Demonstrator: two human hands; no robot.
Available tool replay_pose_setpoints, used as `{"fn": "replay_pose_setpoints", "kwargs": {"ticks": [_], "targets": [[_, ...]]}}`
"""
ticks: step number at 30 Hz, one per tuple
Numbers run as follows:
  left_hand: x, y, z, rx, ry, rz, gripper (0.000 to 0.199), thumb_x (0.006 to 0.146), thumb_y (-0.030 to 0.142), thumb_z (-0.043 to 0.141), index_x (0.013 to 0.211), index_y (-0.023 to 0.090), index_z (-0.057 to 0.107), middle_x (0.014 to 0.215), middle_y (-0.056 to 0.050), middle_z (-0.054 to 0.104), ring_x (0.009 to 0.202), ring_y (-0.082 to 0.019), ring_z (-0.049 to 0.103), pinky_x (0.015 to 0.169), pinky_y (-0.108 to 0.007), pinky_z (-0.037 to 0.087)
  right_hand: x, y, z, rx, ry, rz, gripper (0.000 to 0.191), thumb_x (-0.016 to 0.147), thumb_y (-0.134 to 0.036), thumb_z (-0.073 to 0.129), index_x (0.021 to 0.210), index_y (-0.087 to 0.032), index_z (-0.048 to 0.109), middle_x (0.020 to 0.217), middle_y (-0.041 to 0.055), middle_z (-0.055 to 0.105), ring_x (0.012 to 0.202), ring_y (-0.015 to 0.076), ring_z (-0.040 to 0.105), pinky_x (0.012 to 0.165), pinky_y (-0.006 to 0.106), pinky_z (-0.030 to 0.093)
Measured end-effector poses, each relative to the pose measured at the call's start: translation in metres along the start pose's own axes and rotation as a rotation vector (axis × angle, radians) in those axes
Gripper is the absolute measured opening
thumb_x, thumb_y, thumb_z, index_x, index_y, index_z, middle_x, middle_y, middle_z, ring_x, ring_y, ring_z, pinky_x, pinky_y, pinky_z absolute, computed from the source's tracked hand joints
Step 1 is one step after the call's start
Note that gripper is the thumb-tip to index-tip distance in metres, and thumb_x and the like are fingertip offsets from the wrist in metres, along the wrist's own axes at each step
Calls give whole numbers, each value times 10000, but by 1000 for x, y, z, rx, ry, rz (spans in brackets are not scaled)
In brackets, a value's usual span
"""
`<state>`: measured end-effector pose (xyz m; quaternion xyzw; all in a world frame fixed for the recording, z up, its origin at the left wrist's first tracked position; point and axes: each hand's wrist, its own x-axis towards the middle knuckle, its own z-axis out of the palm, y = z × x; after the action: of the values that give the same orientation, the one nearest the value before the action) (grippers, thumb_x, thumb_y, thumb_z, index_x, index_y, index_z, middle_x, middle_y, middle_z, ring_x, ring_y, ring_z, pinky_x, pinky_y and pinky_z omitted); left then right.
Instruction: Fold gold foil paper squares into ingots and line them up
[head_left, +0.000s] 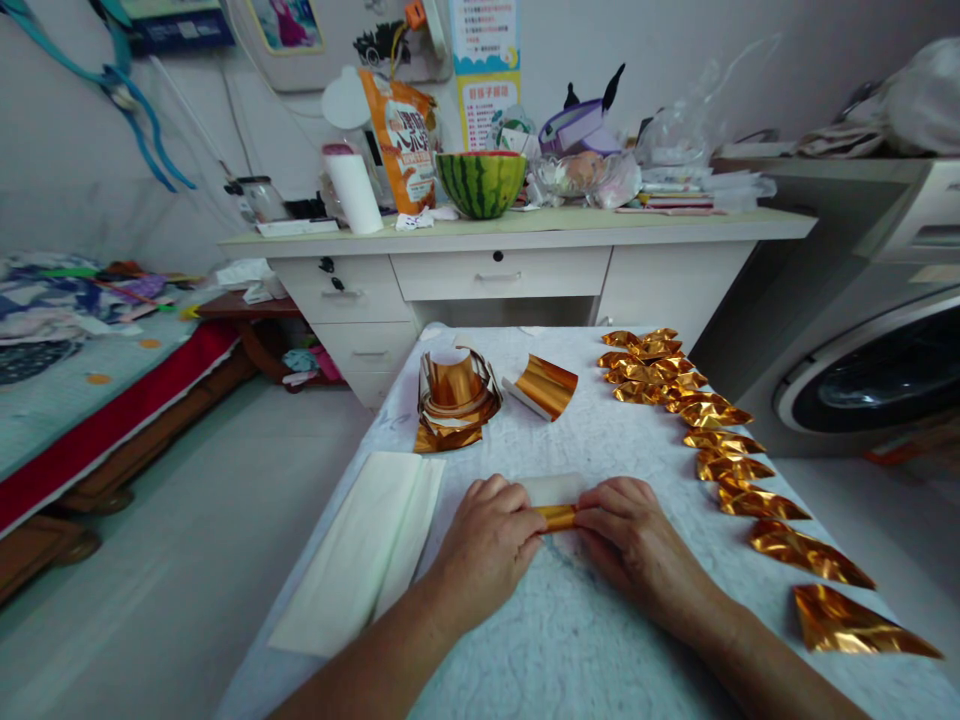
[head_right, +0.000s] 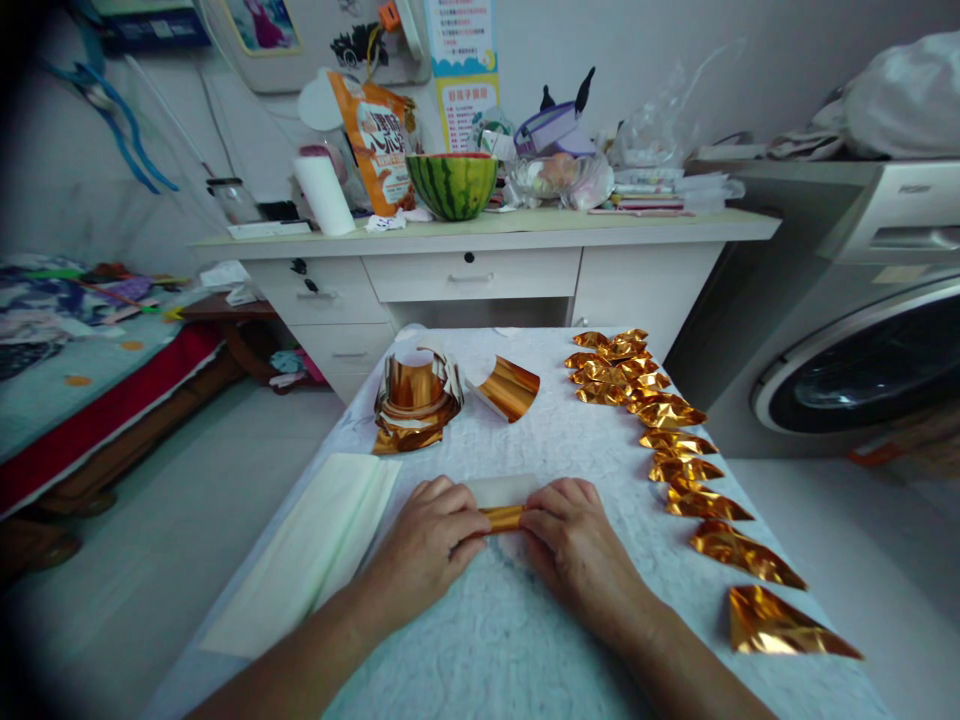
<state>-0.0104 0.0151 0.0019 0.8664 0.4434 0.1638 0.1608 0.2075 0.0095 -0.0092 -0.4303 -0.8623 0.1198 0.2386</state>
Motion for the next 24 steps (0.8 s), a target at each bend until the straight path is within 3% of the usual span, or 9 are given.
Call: {"fn": "replay_pose_setpoints", "kwargs": {"ticks": [5,10,24], "targets": [[-1,-2,2,47,59,32,135,878,191,649,743,192,655,766,-1,608,816,-181,497,725,-321,375,0,4,4,-11,6,-22,132,909,-150,557,926,-207,675,927,60,674,865,208,567,798,380,411],[0,-2,-2,112,58,58,168,881,209,651,714,186,646,729,2,601,774,-176,498,689,-317,370,0,5,6,-32,45,-27,167,917,-128,548,865,-215,680,892,48,687,835,197,582,775,364,419],[0,-11,-14,293,48,-71,186,903,220,609,722,203,648,736,-17,620,786,-216,515,709,-364,372,-3,9,1,-75,250,-21,141,840,-71,517,848,-186,598,817,52,657,783,200,564,737,353,433]]}}
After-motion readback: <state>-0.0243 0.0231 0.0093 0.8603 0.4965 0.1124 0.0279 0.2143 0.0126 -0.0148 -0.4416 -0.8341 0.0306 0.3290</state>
